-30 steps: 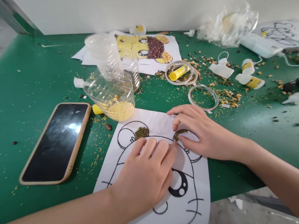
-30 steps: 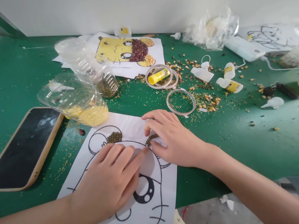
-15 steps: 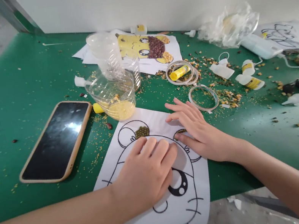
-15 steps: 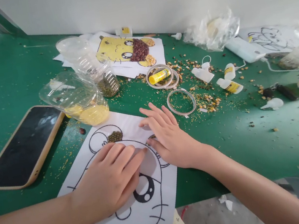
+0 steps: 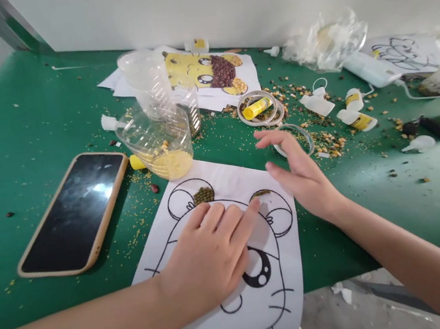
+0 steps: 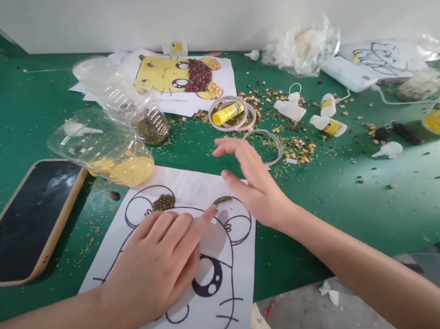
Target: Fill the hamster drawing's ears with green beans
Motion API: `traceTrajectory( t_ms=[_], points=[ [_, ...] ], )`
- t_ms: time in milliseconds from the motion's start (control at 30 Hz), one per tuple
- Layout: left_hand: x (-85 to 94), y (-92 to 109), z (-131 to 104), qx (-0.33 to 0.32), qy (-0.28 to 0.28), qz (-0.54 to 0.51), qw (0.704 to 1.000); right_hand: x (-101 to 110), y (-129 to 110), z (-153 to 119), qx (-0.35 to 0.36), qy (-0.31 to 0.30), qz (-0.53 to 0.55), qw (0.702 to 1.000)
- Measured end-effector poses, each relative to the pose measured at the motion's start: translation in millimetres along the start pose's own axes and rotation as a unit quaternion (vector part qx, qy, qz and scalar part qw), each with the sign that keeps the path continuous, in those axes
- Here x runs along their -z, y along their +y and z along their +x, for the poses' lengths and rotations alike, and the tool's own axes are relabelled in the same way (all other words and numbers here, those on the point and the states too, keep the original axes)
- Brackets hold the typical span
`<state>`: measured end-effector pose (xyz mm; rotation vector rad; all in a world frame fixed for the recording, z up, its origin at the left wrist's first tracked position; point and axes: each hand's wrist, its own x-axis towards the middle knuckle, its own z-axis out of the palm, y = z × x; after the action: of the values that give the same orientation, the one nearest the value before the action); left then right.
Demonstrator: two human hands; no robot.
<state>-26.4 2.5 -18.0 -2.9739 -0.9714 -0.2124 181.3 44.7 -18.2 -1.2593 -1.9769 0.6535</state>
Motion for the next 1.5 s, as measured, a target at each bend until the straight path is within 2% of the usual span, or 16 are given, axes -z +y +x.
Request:
traceTrajectory(
  t_ms=[100,200,333,400,500,867,967,1133,1500],
  points=[
    [3.5,0,2,0.002,-0.028,-0.007,1.000,2,0,2,0.011,0.062,0.007,0.998],
    [4.9,0,2,0.003,-0.036,-0.009,0.999,3,-2,2,0.009,0.057,-0.006,0.998],
    [2.3,0,0,0.002,-0.024,0.006,1.000,5,-6,0,0.019,-0.030,-0.066,0.997],
    [-0.2,0,-1,-0.002,-0.013,0.017,1.000,6,-8,-1,0.032,-0.087,-0.119,0.989],
    [-3.3,0,-3,-0.005,0.000,0.027,1.000,7,-10,-2,0.055,-0.139,-0.163,0.975],
    [-2.5,-2,-1,-0.013,0.004,0.026,1.000,6,-9,-5,0.063,-0.180,-0.142,0.971],
    [-0.7,-1,0,-0.008,-0.016,0.019,1.000,9,-9,-3,0.061,-0.154,-0.104,0.981],
    [3.2,-1,3,0.001,-0.055,0.000,0.998,10,-7,0,0.013,-0.033,-0.086,0.996],
    [5.1,-1,5,0.004,-0.064,-0.005,0.998,9,-4,1,-0.008,-0.015,-0.096,0.995]
  ],
)
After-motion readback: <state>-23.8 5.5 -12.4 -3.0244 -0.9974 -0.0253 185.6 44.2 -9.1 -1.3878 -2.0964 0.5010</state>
